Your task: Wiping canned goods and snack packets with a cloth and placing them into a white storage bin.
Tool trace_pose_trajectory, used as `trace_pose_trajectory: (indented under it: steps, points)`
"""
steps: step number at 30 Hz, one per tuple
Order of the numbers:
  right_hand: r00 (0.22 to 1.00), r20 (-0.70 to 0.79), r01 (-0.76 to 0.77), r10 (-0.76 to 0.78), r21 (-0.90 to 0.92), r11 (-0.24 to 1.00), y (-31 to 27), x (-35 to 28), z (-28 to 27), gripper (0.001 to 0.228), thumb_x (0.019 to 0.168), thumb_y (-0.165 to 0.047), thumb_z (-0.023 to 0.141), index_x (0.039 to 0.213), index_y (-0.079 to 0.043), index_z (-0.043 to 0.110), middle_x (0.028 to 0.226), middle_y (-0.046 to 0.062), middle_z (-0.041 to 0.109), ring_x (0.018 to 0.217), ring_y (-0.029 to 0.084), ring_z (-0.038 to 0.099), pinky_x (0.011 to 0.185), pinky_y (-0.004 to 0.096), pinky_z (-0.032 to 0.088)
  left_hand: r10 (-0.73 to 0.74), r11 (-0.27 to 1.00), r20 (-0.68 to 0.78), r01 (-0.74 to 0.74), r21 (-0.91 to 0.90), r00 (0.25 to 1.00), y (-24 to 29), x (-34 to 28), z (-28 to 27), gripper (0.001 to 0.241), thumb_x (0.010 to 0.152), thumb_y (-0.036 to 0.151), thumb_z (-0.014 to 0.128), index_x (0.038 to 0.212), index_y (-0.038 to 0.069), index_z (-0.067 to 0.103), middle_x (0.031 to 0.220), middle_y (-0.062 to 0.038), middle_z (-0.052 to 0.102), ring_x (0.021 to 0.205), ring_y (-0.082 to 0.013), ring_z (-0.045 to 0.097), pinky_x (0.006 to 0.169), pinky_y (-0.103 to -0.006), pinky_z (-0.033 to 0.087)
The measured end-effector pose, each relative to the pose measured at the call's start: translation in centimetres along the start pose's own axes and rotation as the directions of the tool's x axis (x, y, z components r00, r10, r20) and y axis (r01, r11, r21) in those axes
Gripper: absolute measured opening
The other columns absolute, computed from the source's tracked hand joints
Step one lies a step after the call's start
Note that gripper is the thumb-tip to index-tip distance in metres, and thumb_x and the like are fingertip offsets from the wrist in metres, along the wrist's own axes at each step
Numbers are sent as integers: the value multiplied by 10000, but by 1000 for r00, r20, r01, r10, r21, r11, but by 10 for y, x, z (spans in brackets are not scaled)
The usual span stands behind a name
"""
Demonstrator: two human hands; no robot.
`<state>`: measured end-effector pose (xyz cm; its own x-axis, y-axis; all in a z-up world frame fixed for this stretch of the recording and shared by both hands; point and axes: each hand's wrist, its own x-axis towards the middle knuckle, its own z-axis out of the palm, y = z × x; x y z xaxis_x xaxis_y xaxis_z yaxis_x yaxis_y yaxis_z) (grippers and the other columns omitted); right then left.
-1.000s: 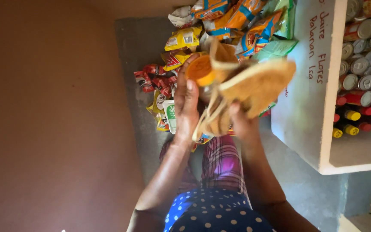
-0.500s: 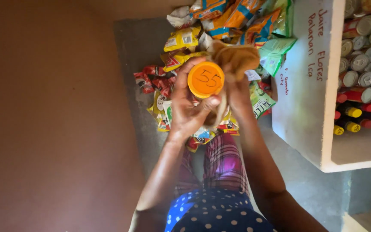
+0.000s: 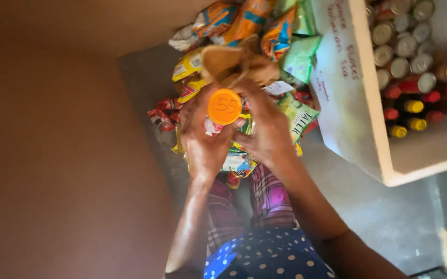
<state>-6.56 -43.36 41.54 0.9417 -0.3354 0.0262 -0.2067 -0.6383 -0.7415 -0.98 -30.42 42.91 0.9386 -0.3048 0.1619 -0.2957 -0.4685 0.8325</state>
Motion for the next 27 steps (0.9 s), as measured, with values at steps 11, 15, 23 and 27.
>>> trace_pose_trajectory:
  steps: [11,15,23,27]
  points:
    - [968,-249,81,-15,258,963,39,4,-79,781,751,90,758,1474,-88,526,1505,170,568,1374,349,608,1046,362,569,122,982,108,-104,-155,987,77,20,68,709,794,-5,908,1424,12,585,1442,-165,645,1346,-265,644,1138,-381,533]
    - [909,-404,154,-99,107,982,61,8,-127,853,725,105,777,1510,-103,516,1558,149,546,1443,341,579,1216,414,499,236,934,135,-186,-306,962,109,33,106,718,847,-34,879,1486,26,557,1518,-166,594,1373,-310,602,1193,-396,542]
    - [790,-609,106,-71,22,994,124,7,-229,726,858,62,839,1497,-99,536,1514,131,558,1426,288,579,1210,350,486,532,827,176,-465,-316,828,186,63,202,660,923,-23,904,1465,55,535,1484,-124,584,1420,-293,581,1202,-364,478]
    - [689,-722,64,-56,-17,998,165,5,-274,634,918,119,773,1470,-105,557,1408,123,631,1314,278,656,1126,329,533,627,728,224,-457,-511,746,221,74,261,600,990,-17,874,1470,66,524,1492,-94,571,1376,-271,559,1188,-345,471]
